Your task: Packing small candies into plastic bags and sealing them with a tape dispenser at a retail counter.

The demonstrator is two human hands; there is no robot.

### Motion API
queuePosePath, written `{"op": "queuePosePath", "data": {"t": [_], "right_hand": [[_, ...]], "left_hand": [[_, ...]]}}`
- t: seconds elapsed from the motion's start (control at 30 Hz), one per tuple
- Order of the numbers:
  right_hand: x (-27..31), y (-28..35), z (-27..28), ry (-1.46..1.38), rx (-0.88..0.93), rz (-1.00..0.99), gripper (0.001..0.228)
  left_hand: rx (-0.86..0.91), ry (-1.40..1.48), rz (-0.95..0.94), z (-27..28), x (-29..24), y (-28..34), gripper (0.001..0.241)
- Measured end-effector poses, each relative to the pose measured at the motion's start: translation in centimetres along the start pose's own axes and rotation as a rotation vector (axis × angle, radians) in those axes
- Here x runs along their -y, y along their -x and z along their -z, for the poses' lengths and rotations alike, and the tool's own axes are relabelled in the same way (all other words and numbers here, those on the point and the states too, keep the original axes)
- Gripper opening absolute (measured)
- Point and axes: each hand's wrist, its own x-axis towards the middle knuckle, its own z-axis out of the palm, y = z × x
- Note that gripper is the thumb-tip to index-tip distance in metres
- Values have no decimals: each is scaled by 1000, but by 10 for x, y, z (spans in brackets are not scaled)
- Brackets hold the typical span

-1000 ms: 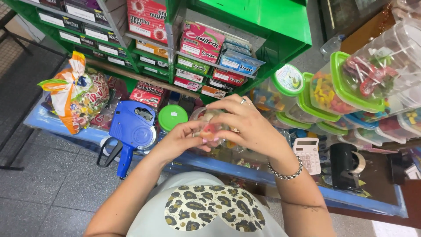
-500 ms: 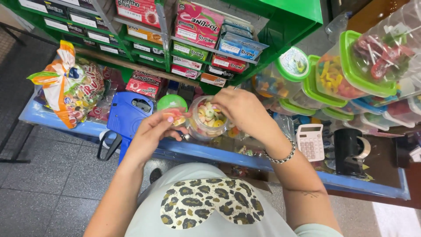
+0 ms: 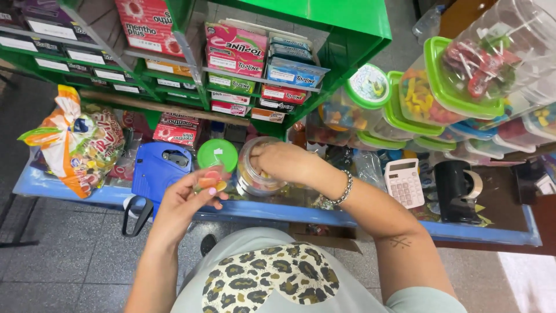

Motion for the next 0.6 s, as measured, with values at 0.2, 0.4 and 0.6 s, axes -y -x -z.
{"op": "queuePosePath", "data": {"t": [0.2, 0.4, 0.6], "right_hand": [[14, -1, 16, 90, -88, -46, 12], [30, 27, 70, 92, -214, -183, 16], [26, 26, 65, -41, -214, -191, 6]], "left_hand": [[84, -9, 36, -8, -13, -3, 51], [52, 126, 71, -12, -11, -3, 45], [84, 124, 50, -17, -27, -2, 60]]}}
